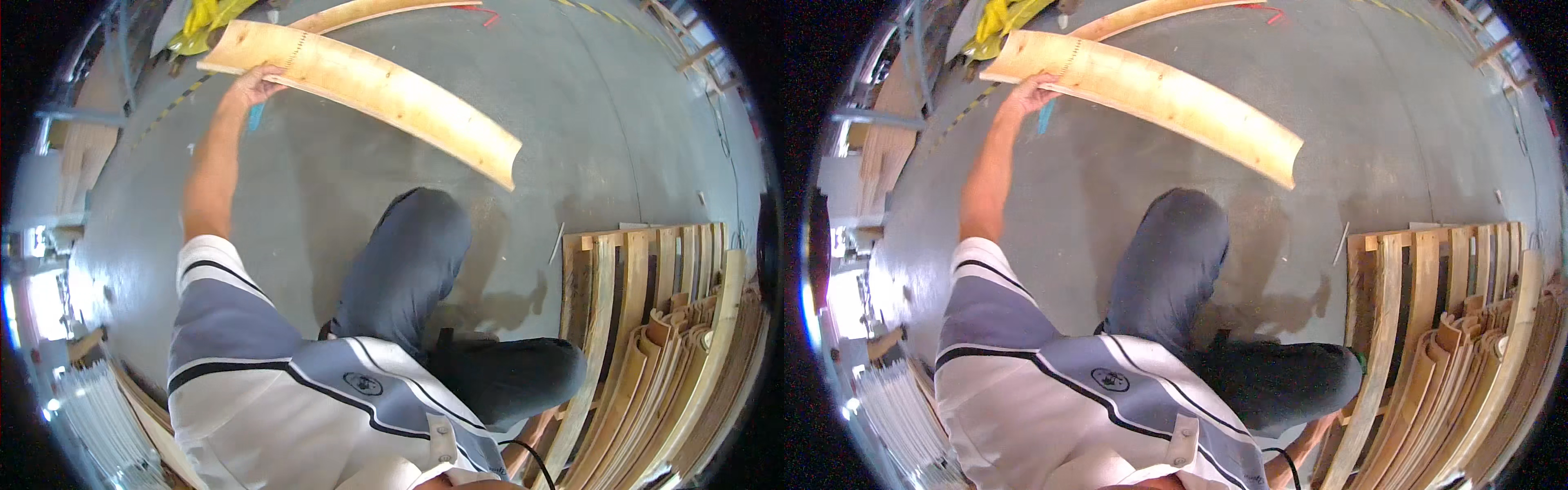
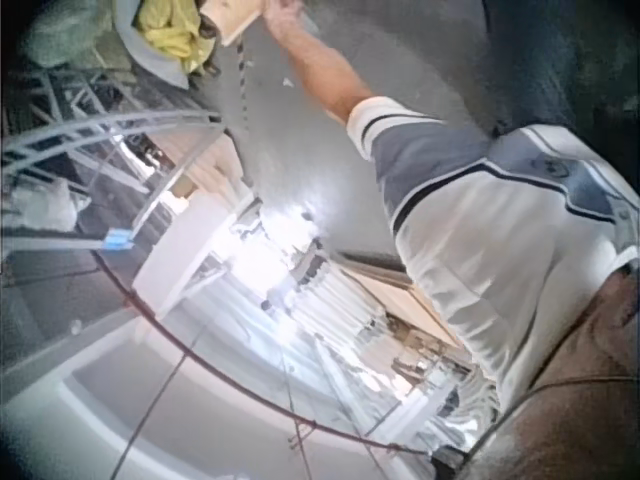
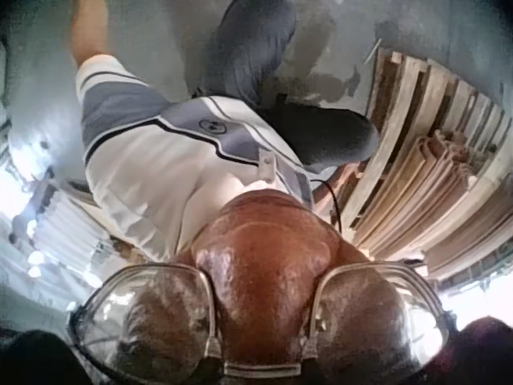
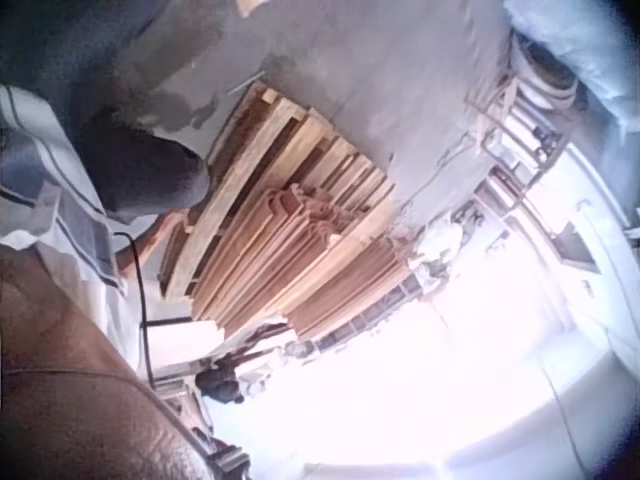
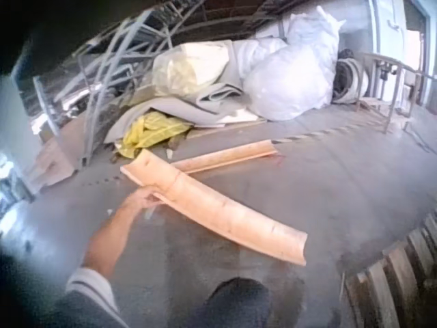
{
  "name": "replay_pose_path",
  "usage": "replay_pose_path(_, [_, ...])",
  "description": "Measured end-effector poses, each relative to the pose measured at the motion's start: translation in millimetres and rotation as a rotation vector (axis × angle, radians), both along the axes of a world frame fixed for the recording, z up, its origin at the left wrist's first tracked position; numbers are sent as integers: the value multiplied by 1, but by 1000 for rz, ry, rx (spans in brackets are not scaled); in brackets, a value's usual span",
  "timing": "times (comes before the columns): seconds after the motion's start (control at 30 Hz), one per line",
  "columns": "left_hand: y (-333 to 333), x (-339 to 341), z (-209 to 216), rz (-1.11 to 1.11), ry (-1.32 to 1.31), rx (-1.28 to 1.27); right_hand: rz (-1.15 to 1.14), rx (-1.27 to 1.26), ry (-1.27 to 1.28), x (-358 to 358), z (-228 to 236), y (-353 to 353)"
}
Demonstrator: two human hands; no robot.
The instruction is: Using a pneumatic nailer and hammer to assemble and secure curved wooden slats for chair components in a factory setting.
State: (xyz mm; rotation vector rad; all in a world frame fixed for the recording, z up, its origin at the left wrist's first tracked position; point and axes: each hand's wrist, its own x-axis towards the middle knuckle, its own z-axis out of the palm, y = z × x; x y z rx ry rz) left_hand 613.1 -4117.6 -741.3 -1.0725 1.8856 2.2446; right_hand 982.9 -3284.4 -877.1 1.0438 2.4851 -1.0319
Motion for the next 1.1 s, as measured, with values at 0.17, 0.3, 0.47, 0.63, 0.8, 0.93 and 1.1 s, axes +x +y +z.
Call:
replay_pose_path(0.17, [-24,-121,-9,-298,-151,-147,-59,134,49,-31,17,-62])
replay_pose_path(0.3, [47,-195,-85,-352,-101,-209,-107,272,87,-54,42,-101])
replay_pose_path(0.47, [213,-231,-192,-367,-93,-201,-193,467,126,-77,74,-118])
replay_pose_path(0.63, [211,-226,-286,-193,-172,-507,-120,470,190,-136,63,-158])
replay_pose_path(0.8, [395,-55,-248,-528,-54,-447,-74,641,135,-113,100,-129])
replay_pose_path(0.93, [444,83,-231,-794,-343,-107,44,642,169,-126,99,-133])
replay_pose_path(1.1, [477,107,-319,-705,-66,-114,215,460,205,-189,96,-128])
